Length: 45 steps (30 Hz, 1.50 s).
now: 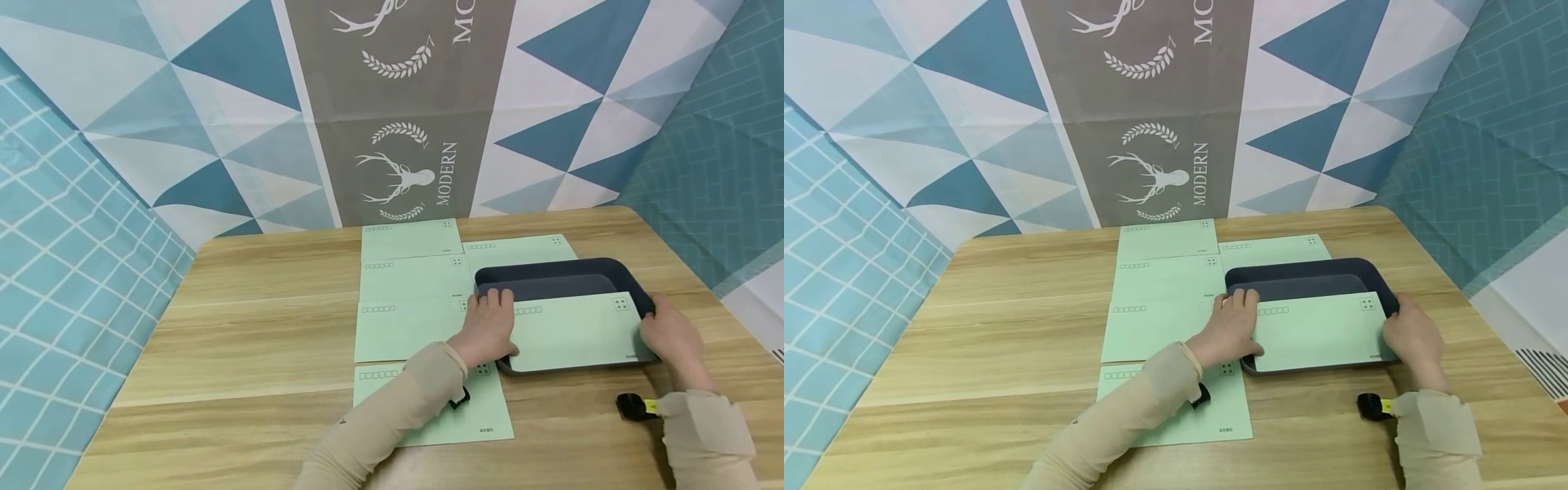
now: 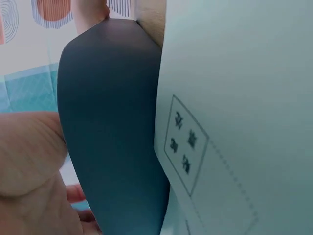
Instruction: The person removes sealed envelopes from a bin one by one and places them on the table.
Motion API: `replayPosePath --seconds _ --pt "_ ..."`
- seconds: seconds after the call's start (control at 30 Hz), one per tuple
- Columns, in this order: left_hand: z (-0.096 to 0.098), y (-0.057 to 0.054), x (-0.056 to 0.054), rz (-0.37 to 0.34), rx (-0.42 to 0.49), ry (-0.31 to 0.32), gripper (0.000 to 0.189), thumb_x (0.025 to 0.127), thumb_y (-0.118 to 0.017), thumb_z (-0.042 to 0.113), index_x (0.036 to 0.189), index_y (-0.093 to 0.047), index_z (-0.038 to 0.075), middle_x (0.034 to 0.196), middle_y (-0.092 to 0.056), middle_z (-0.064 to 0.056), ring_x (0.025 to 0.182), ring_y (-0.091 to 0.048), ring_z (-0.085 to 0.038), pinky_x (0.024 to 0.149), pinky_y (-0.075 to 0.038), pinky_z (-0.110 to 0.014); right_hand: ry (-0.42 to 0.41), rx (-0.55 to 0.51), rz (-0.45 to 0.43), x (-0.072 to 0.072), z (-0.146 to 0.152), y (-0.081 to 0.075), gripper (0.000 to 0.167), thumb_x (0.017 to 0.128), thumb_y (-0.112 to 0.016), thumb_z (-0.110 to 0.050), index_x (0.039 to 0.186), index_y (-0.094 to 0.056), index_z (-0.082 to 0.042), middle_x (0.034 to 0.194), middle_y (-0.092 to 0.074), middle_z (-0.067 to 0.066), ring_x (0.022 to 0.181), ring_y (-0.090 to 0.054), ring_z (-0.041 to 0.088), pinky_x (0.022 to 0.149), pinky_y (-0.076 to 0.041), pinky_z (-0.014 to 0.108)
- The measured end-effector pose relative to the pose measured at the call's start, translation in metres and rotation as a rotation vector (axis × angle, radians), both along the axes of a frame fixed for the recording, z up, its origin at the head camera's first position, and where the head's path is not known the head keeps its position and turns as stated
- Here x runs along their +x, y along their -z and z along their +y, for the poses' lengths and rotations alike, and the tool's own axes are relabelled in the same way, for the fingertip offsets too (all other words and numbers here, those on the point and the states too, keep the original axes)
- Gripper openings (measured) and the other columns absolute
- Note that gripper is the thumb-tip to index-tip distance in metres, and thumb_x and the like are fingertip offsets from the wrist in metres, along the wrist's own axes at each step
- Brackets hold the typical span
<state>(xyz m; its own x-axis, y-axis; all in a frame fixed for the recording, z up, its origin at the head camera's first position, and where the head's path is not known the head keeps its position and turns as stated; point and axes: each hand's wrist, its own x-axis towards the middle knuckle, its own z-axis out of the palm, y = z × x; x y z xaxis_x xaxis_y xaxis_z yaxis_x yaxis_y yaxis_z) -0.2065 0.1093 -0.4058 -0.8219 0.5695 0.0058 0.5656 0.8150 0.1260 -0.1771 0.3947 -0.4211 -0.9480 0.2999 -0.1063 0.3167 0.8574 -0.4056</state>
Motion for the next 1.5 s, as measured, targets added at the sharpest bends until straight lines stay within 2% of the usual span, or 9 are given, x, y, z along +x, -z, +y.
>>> replayPosePath --seconds 0.07,0.17,0.33,0.5,0.67,0.83,1.0,1.3,1.5 --pt "-0.002 0.0 -0.002 -0.043 0.066 0.009 0.073 0.066 -0.078 0.044 0.117 -0.034 0.013 0.098 -0.053 0.003 0.084 -0.05 -0.012 0.094 -0.026 -0.038 0.0 -0.003 -0.004 0.0 0.0 0.0 0.05 0.089 -0.022 -0.006 0.133 -0.019 0.016 0.127 -0.028 0.043 0.108 -0.031 0.06 0.084 -0.031 0.064" --pt "-0.004 -0.002 -0.004 -0.127 0.168 0.02 0.07 0.071 -0.077 0.035 0.12 -0.032 0.013 0.081 -0.06 0.007 0.074 -0.053 -0.008 0.092 -0.022 -0.038 -0.001 -0.008 -0.01 -0.001 0.001 -0.001 0.05 0.09 -0.022 -0.007 0.134 -0.018 0.016 0.128 -0.027 0.043 0.109 -0.03 0.06 0.084 -0.03 0.064" --pt "-0.008 -0.006 -0.004 -0.219 0.27 0.027 0.067 0.079 -0.071 0.026 0.129 -0.028 0.013 0.056 -0.051 0.011 0.055 -0.048 -0.002 0.087 -0.021 -0.035 -0.017 -0.021 -0.007 0.0 0.0 0.0 0.05 0.091 -0.021 -0.008 0.134 -0.017 0.017 0.128 -0.026 0.044 0.109 -0.029 0.06 0.084 -0.029 0.065" --pt "-0.012 -0.011 -0.003 -0.268 0.401 0.04 0.061 0.082 -0.067 0.021 0.13 -0.031 0.011 0.06 -0.051 0.013 0.049 -0.047 -0.001 0.088 -0.031 -0.029 -0.038 -0.027 -0.002 0.002 0.0 0.001 0.05 0.092 -0.02 -0.009 0.134 -0.016 0.018 0.127 -0.026 0.044 0.108 -0.03 0.061 0.084 -0.029 0.065" --pt "-0.015 -0.013 -0.005 -0.32 0.572 0.023 0.047 0.083 -0.065 0.015 0.124 -0.043 0.008 0.071 -0.055 0.012 0.052 -0.049 0.0 0.062 -0.041 -0.013 -0.033 -0.029 -0.011 0.002 0.0 0.002 0.051 0.092 -0.02 -0.01 0.135 -0.013 0.017 0.128 -0.025 0.044 0.108 -0.029 0.061 0.084 -0.028 0.065" --pt "-0.021 -0.015 -0.006 -0.287 0.683 -0.011 0.027 0.084 -0.064 0.015 0.109 -0.056 0.01 0.078 -0.062 0.011 0.062 -0.051 0.004 0.062 -0.04 -0.01 -0.028 -0.018 -0.013 0.0 0.001 0.002 0.051 0.092 -0.02 -0.01 0.135 -0.014 0.016 0.128 -0.026 0.044 0.108 -0.03 0.061 0.084 -0.029 0.064" --pt "-0.028 -0.018 -0.008 -0.272 0.81 0.001 0.016 0.086 -0.061 0.014 0.101 -0.059 0.012 0.081 -0.063 0.008 0.067 -0.053 0.004 0.064 -0.042 -0.01 -0.032 -0.014 -0.005 -0.001 0.002 0.001 0.051 0.091 -0.021 -0.009 0.136 -0.015 0.016 0.127 -0.028 0.043 0.106 -0.032 0.061 0.082 -0.031 0.064" --pt "-0.039 -0.028 -0.009 -0.191 0.936 0.08 0.015 0.09 -0.055 0.013 0.104 -0.058 0.012 0.082 -0.068 0.004 0.066 -0.056 0.003 0.062 -0.043 -0.011 -0.044 0.013 0.041 0.002 0.003 0.002 0.047 0.091 -0.027 -0.009 0.132 -0.025 0.014 0.121 -0.036 0.043 0.099 -0.04 0.058 0.074 -0.036 0.061" --pt "-0.052 -0.035 -0.014 -0.157 1.033 0.016 0.017 0.091 -0.053 0.012 0.107 -0.059 0.012 0.083 -0.069 0.0 0.059 -0.055 0.0 0.054 -0.04 -0.015 -0.038 0.02 0.036 0.001 0.002 0.0 0.048 0.087 -0.026 -0.005 0.131 -0.026 0.015 0.12 -0.036 0.043 0.098 -0.041 0.057 0.074 -0.036 0.06"
